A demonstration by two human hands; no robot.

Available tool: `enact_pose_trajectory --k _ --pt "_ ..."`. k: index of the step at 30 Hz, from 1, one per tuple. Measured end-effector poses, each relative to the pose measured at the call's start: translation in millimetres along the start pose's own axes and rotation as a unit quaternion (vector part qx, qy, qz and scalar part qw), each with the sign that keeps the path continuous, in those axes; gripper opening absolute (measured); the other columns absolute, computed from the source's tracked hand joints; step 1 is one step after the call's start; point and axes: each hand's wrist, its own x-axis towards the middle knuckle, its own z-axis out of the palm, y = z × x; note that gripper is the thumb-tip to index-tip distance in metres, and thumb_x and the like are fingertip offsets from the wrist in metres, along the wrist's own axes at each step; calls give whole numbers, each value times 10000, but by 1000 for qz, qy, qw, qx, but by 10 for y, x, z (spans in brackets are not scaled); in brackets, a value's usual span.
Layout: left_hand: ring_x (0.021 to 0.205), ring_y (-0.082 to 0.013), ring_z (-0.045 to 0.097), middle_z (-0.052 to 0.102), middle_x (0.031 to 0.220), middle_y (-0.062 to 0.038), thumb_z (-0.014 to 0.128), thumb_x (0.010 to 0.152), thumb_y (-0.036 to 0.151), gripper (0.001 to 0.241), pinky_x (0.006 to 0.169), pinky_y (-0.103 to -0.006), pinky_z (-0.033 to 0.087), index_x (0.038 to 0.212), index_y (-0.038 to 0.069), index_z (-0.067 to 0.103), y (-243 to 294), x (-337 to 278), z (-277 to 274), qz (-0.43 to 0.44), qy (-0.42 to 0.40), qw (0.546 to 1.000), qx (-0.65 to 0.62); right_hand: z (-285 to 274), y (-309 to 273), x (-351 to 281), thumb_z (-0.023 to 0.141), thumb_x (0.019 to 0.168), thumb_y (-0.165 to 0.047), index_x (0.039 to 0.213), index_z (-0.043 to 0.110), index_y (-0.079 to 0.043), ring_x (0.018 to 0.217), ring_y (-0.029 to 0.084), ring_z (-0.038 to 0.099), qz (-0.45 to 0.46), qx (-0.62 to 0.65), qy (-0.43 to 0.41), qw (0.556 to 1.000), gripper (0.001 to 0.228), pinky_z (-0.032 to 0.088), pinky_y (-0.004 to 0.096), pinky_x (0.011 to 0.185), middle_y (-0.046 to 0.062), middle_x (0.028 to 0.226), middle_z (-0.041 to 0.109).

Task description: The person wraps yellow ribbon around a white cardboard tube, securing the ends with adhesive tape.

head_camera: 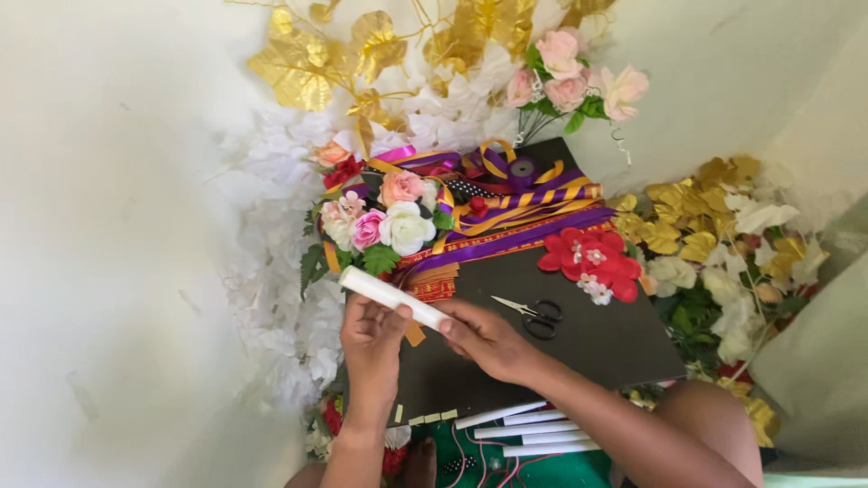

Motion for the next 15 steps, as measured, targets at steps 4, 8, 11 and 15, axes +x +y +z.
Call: enact_pose_trajectory --k 4,8,11,15 --pt "1297 -265 768 826 1337 -193 818 998 292 727 1008 -366 608 1622 46 537 -80 -8 -6 2 -78 996 -45 127 349 -70 487 1121 -575 1481 678 -165 546 88 283 172 187 -26 967 578 180 253 456 16 742 397" --pt "1010 -353 815 718 1179 -149 720 1066 286 665 738 -413 599 1652 102 465 -78 12 125 -64 -86 976 -191 185 441 -246 528 1094 -590 1505 644 -71 474 89 398 197 264 -34 944 672 285 243 353 42 727 493" --pt "697 -181 583 553 910 -9 590 1166 354 479 475 -283 454 1593 170 475 82 69 81 -95 -85 954 -272 406 482 -457 488 1141 -527 1499 602 -28 470 119 511 161 207 -76 962 626 377 267 332 40 750 515" --pt "498 -16 252 359 683 99 517 1120 636 464 410 -207 242 1234 195 609 237 325 -38 -201 22 942 -267 575 328 -597 525 1207 -403 1334 670 -49 413 103 476 185 117 -149 964 403 429 252 388 33 695 515"
